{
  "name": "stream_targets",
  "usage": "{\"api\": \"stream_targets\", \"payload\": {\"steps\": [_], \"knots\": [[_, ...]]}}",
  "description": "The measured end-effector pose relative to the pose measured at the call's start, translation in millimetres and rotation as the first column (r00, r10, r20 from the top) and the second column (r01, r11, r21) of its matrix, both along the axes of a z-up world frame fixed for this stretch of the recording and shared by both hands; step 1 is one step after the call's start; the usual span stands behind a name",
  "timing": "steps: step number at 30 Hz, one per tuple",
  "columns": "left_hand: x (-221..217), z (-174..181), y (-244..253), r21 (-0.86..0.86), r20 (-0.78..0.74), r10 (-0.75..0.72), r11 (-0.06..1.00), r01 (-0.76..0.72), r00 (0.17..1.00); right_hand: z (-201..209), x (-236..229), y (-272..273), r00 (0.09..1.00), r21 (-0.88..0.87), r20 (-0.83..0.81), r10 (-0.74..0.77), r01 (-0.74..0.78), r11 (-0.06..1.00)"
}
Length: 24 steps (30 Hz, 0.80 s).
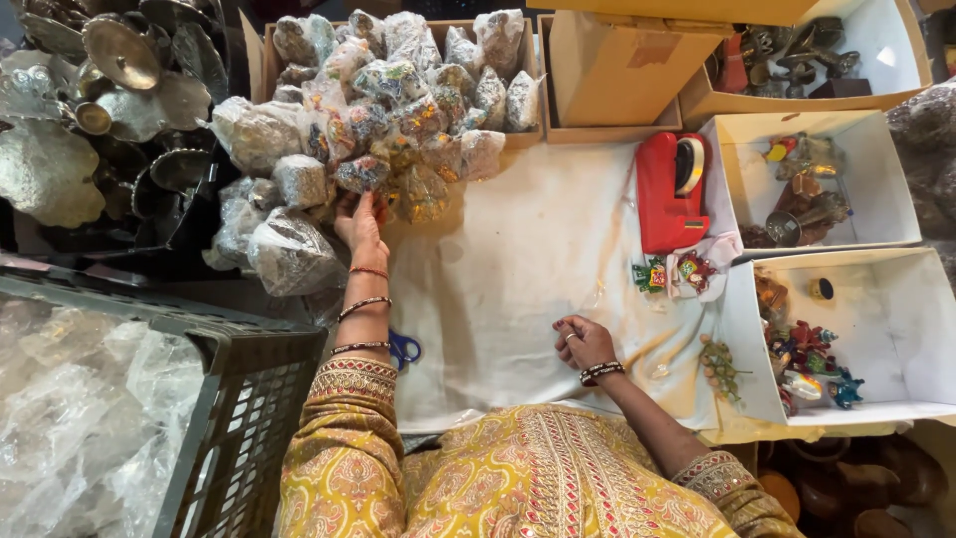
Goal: The person wraps small decorative figurines in bubble wrap at a table. They pick up a figurine, place it on a sheet of bubble wrap, fold the wrap around it, and secure it with tape. The wrapped items are then placed into a nearby box.
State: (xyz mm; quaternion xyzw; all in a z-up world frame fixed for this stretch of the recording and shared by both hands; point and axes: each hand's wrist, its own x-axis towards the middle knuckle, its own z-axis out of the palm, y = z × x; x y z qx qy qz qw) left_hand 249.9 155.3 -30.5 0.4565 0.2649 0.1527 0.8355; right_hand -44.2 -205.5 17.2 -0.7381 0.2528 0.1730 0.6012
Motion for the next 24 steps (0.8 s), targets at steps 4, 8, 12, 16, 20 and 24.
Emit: {"api": "stream_targets", "payload": {"steps": [4,8,12,16,20,24], "knots": [[-8.2,8.1,-3.4,0.003,-0.018,0.001,1.0,-0.001,1.0,5.8,0.8,2.0,1.0,-0.002,-0.014,-0.014,0.014,1.0],[-55.9,48.5,-33.2,0.253,0.036,0.039,0.966,-0.047,0.999,6.6,-0.5,2.7,1.0,-0.022,-0.011,-0.011,0.011,1.0],[-126.2,95.4,-72.3,0.848,-0.069,-0.151,0.513,0.137,0.986,3.0,0.0,2.7,1.0,-0.053,-0.01,-0.007,0.007,0.999],[-181.7,31.0,-92.7,0.959,-0.228,-0.365,0.076,0.273,0.903,-1.7,-2.2,2.3,1.0,-0.073,0.0,-0.007,0.007,0.997],[-219.3,32.5,-103.6,0.972,-0.222,-0.497,-0.183,0.149,0.839,-3.7,-0.5,2.3,1.0,-0.06,-0.005,-0.022,0.022,0.998],[-226.0,35.6,-105.1,0.952,-0.297,-0.533,-0.228,0.204,0.792,-8.6,-1.1,0.4,1.0,-0.084,0.028,-0.003,0.006,0.996]]}}
